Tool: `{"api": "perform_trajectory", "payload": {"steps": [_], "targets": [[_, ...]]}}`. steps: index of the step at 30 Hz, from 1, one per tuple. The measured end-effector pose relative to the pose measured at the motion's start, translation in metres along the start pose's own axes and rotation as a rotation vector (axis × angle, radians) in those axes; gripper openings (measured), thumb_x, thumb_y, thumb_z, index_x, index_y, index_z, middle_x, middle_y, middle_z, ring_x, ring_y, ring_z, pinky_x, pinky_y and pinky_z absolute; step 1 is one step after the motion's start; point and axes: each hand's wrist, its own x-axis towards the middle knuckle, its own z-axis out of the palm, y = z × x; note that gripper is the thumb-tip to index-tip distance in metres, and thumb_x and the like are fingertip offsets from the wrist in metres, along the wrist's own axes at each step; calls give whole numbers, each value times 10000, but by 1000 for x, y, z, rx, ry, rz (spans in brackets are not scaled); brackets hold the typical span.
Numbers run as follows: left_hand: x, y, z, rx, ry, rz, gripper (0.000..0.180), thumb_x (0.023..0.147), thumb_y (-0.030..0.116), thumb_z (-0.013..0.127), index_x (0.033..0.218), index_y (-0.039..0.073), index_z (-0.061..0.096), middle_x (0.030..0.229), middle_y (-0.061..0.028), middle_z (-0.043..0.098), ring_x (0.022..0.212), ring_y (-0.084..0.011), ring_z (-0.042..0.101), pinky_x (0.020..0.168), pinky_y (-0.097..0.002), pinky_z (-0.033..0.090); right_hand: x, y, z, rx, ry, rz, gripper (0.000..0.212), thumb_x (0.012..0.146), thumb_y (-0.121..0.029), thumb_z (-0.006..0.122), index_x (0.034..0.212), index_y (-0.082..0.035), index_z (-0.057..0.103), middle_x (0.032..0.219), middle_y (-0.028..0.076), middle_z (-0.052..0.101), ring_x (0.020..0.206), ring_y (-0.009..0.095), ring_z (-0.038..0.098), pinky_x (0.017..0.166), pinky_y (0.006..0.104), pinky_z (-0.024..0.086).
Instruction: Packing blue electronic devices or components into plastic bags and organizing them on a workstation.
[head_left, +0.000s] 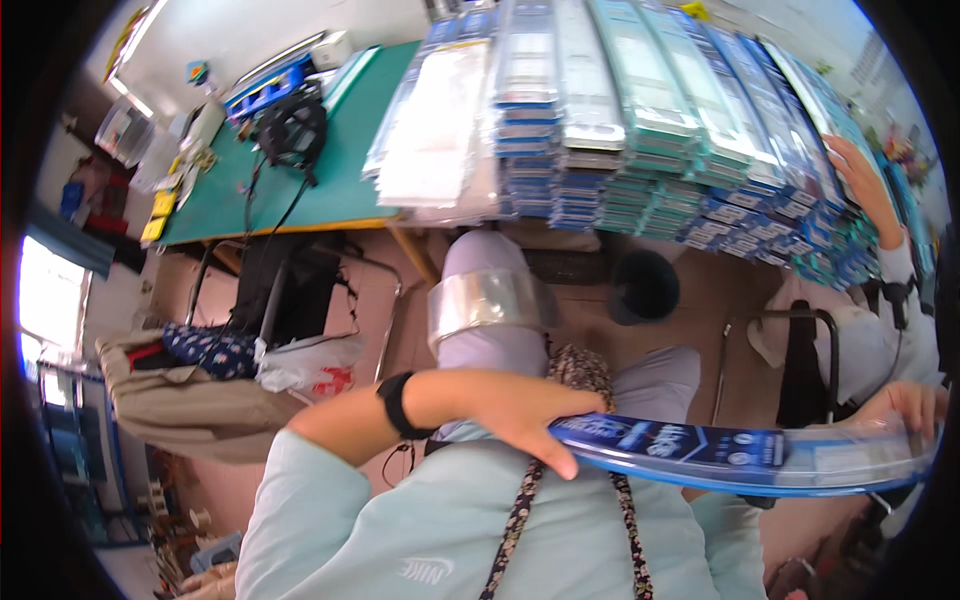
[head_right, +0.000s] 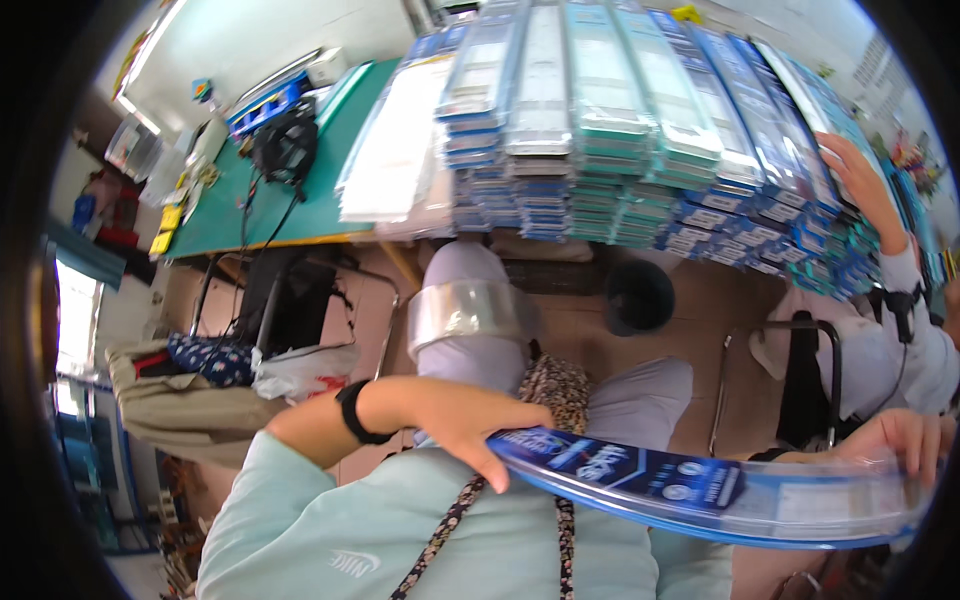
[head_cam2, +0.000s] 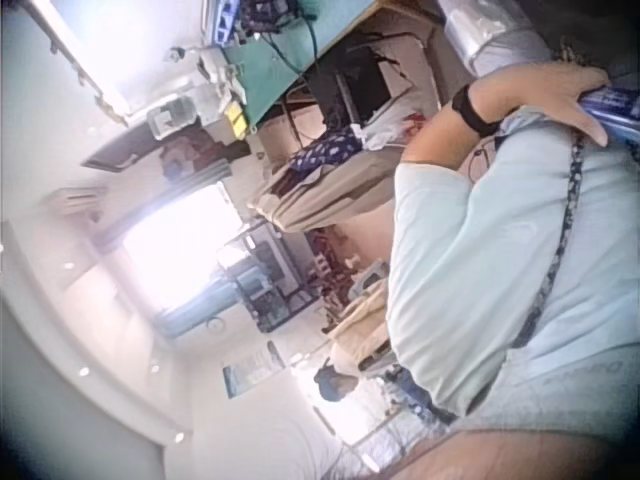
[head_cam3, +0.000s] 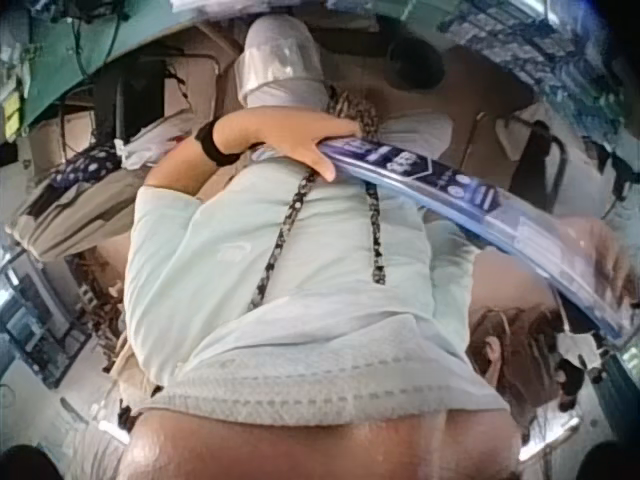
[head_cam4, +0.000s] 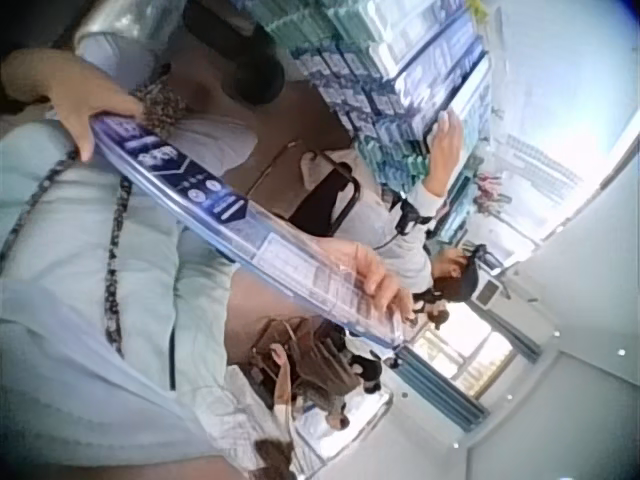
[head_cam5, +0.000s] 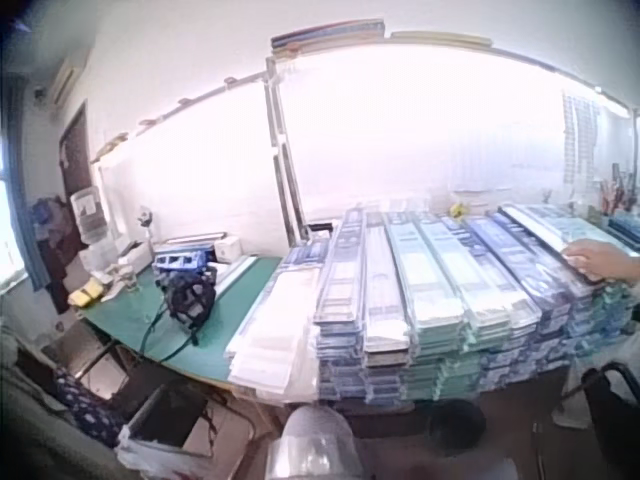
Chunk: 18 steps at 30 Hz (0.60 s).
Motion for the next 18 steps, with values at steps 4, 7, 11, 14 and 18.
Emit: {"api": "perform_trajectory", "payload": {"steps": [4, 7, 11, 14, 18], "targets": [[-1, -6, 9, 221, 197, -16, 705, 710, 502, 737, 1112, -10, 466, 929, -185, 582, 872, -325, 576, 721, -371, 439, 6, -7, -6, -251, 73, -142, 373, 873, -476, 523, 923, -108, 543, 864, 4, 556, 799, 159, 517, 775, 336, 398], [-1, -7, 9, 335, 293, 14, 688, 709, 482, 741, 1106, -12, 472, 929, -179, 566, 877, -348, 565, 725, -386, 442, 6, -8, -7, -420, 141, -246, 329, 873, -445, 534, 902, -117, 547, 847, -4, 562, 792, 161, 516, 775, 343, 401], [-5, 5, 4, 444, 421, -3, 705, 710, 516, 711, 1098, -23, 474, 967, -202, 566, 905, -370, 558, 756, -421, 446, 2, -6, -6, -636, 252, -368, 273, 873, -403, 550, 874, -130, 551, 825, -16, 570, 783, 162, 515, 775, 351, 404], [-7, 19, 4, 488, 496, 56, 714, 699, 510, 719, 1089, -33, 467, 970, -210, 560, 897, -382, 551, 763, -421, 445, -5, 3, 1, -762, 208, -432, 270, 857, -408, 563, 860, -139, 552, 803, -21, 568, 775, 161, 510, 777, 352, 401], [-10, 38, 4, 499, 493, 38, 718, 687, 509, 731, 1089, -23, 464, 971, -204, 555, 896, -384, 548, 776, -412, 441, -17, 37, 17, -990, -125, -499, 316, 791, -471, 602, 832, -162, 551, 736, -31, 551, 751, 155, 491, 787, 349, 386]]}}
